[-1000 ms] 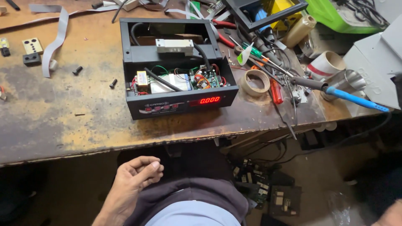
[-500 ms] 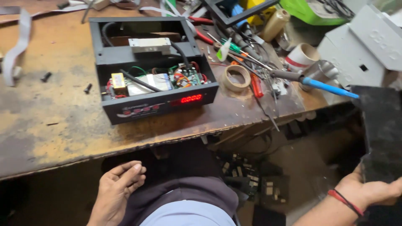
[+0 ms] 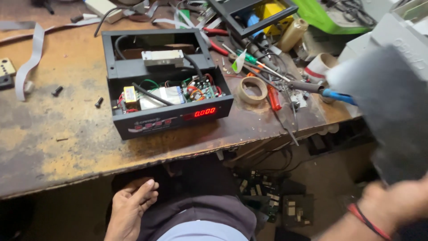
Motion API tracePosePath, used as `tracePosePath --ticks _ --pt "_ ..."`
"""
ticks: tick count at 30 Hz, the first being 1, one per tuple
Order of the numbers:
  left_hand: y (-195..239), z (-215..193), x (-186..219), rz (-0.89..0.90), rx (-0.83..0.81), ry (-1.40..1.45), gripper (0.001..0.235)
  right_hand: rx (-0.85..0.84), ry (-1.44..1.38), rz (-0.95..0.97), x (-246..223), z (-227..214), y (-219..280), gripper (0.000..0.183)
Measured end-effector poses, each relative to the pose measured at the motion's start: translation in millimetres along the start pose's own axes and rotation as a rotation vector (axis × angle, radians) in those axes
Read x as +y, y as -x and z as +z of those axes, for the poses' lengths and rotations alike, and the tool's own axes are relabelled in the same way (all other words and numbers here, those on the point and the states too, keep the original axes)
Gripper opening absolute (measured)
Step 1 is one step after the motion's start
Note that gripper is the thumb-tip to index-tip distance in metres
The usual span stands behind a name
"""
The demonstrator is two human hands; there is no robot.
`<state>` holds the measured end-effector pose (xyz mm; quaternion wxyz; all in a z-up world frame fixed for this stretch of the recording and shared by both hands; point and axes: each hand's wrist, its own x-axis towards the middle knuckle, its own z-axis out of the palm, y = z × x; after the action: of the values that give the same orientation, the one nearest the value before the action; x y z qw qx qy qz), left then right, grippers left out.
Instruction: Repairing and testing an electronic device unit on a workshop workbench.
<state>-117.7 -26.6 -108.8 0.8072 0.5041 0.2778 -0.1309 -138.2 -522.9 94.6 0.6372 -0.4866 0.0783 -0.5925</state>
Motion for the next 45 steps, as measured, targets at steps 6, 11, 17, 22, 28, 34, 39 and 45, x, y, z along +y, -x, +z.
tracePosePath --ticks 6,11,17,22,28,34,39,45 --pt "-9.8 -5.5 -5.2 -0.024 0.040 0.001 0.026 -0.200 0.160 -0.164 72.1 91.4 -25.4 0.022" --pt "-18.1 -23.2 -13.9 0.005 0.060 0.026 0.026 -0.153 0.209 0.019 168.6 150.1 -72.1 0.023" --pt "-14.9 -30.3 -14.7 0.001 0.078 0.063 0.022 -0.012 0.089 0.086 208.8 184.6 -103.5 0.026" --pt "-20.3 -32.7 -21.7 0.006 0.070 0.096 0.021 0.196 0.091 0.343 216.7 182.2 -120.8 0.038" --pt "-27.6 -35.3 -29.8 -0.004 0.089 0.100 0.022 0.200 0.144 0.409 226.5 185.5 -110.8 0.043" --pt "-31.4 -39.3 -34.8 -0.014 0.084 0.121 0.022 0.093 -0.062 0.550 260.2 162.6 -134.0 0.038" --pt "-29.0 -34.8 -33.4 0.003 0.055 0.101 0.021 0.162 -0.016 0.587 263.8 177.6 -122.2 0.040" --pt "-15.9 -22.1 -23.7 0.016 0.049 0.060 0.021 0.013 0.674 0.055 306.4 194.9 -139.4 0.066"
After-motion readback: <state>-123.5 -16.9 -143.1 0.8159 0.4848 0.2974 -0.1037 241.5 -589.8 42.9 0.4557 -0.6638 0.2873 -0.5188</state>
